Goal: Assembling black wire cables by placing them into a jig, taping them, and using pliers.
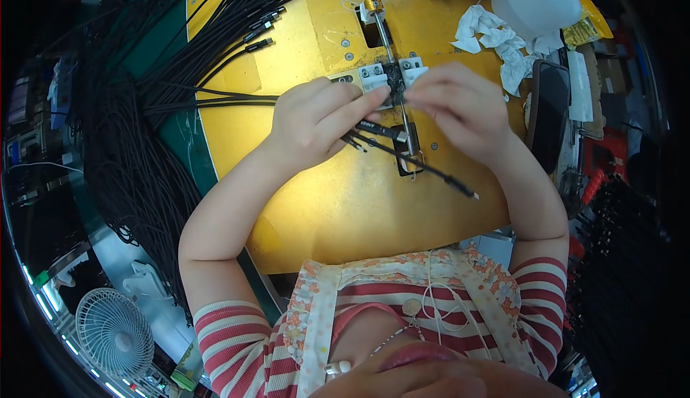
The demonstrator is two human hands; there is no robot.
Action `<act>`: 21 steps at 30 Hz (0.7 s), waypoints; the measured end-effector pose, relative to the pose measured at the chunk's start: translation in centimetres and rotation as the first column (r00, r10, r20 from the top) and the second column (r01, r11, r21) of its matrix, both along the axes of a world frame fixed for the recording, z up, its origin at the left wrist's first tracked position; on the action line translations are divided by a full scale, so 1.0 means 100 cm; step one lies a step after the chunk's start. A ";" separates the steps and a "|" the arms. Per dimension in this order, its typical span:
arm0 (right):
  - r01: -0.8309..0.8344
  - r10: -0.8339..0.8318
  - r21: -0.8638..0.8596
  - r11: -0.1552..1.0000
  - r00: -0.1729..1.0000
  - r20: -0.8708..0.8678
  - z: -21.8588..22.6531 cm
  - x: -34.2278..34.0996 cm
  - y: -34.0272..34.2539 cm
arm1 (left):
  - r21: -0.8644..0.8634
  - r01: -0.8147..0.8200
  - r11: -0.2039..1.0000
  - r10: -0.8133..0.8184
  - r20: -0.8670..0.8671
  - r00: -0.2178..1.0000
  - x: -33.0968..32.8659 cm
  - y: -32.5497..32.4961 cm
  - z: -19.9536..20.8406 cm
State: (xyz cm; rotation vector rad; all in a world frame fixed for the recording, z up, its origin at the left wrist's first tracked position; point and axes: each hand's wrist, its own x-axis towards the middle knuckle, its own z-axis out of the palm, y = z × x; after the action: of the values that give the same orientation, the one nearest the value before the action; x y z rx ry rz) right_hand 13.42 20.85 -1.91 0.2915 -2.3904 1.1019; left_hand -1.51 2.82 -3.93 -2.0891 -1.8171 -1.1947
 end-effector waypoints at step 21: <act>0.169 -0.177 0.311 0.935 0.984 -0.004 -0.016 -0.011 0.010 | -0.221 -0.174 0.960 0.128 -0.208 0.970 -0.005 -0.001 -0.006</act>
State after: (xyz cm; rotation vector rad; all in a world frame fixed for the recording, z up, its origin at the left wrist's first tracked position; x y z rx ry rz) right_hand 12.27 21.83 -3.47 0.1677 -2.5522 0.6520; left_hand -2.01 2.73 -4.57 -2.0510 -2.0695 -0.7411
